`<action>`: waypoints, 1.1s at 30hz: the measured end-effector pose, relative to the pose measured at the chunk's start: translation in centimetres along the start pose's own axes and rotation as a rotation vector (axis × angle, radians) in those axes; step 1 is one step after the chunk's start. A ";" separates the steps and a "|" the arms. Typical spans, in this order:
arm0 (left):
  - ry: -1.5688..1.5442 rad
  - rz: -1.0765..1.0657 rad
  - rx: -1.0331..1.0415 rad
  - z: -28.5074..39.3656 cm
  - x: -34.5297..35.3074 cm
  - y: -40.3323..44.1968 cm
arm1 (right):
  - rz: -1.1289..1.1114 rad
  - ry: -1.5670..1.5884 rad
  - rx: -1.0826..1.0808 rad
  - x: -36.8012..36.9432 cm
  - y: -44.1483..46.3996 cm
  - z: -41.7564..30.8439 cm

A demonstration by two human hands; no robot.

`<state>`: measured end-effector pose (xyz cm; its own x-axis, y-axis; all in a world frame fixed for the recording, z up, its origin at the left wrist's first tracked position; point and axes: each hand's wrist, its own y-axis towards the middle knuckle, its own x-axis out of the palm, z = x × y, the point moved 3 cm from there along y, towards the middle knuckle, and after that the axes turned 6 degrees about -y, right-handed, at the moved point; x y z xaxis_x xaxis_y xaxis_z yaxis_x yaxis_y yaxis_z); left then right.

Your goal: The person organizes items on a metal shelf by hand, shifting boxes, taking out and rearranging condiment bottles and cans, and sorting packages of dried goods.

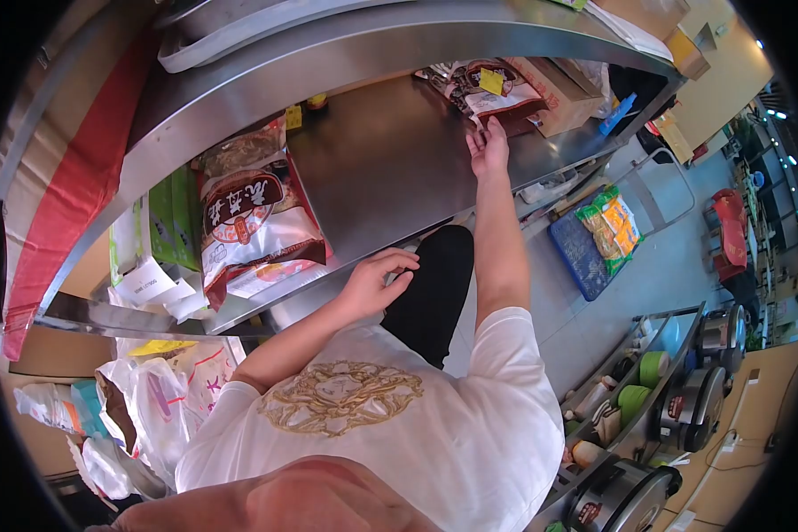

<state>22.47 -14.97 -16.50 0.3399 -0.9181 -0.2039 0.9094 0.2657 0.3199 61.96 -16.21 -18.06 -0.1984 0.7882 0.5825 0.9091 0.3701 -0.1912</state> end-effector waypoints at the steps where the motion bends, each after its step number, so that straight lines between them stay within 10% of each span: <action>1: -0.014 0.006 0.001 -0.5 0.1 0.1 | -0.008 0.018 -0.016 -0.2 0.7 0.0; 33: -0.931 0.484 -0.492 -6.2 0.1 1.9 | -0.416 -0.311 0.228 -4.6 -31.6 8.7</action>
<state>25.73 -12.72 -21.66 0.5559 -0.4960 0.6670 0.7968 0.5464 -0.2578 30.98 -27.23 -21.52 -0.6528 0.6484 0.3917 0.6360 0.7500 -0.1815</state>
